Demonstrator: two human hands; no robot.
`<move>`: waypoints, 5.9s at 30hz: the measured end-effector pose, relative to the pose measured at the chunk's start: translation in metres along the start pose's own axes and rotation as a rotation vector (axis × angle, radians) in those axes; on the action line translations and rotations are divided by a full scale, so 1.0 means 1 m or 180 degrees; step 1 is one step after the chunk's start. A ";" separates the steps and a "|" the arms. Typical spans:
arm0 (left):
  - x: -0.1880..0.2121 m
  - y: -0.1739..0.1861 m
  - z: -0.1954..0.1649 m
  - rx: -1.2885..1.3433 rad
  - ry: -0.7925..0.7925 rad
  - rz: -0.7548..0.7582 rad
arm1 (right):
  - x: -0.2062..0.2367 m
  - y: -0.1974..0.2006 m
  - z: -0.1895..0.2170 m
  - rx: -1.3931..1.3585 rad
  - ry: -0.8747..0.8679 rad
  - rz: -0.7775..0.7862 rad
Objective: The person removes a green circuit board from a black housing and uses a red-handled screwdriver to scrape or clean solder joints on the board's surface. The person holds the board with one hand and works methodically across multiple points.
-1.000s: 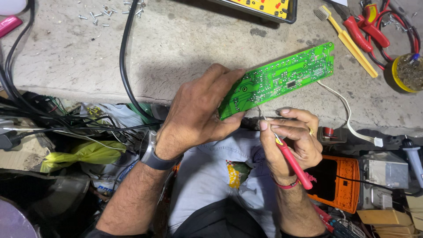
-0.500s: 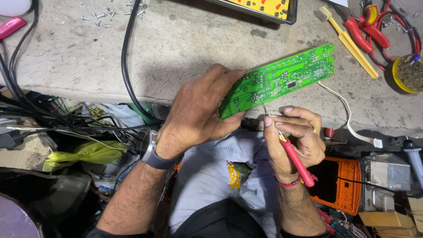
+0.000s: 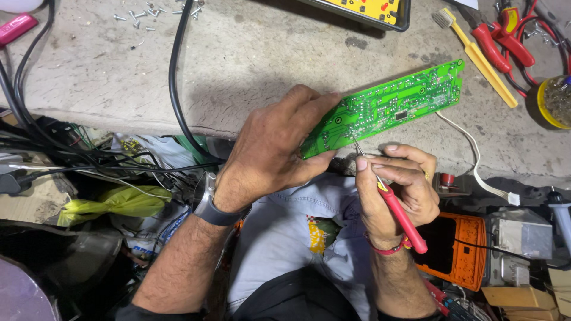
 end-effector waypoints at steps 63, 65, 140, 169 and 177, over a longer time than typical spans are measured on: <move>0.035 0.014 0.013 -0.1058 -0.0055 -0.0158 | -0.010 -0.018 0.024 0.0139 0.0460 0.0572; 0.035 0.014 0.014 -0.1051 -0.0028 -0.0173 | -0.011 -0.018 0.025 0.0214 0.0529 0.0615; 0.044 0.010 0.016 -0.1079 -0.0085 -0.0317 | -0.001 -0.025 0.028 0.0043 0.0603 0.0707; 0.044 0.008 0.018 -0.1117 0.0037 -0.0275 | -0.001 -0.024 0.026 0.0192 0.0744 0.0710; 0.044 0.006 0.019 -0.1104 -0.0026 -0.0342 | 0.000 -0.022 0.026 0.0203 0.0666 0.0728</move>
Point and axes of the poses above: each hand's wrist, its own x-axis away from the middle knuckle, its own y-axis out of the back of the hand, z = x × y, the point moved 3 cm from there along -x, towards the middle knuckle, and after that the axes turned 12 degrees about z, right-handed, at the moved point
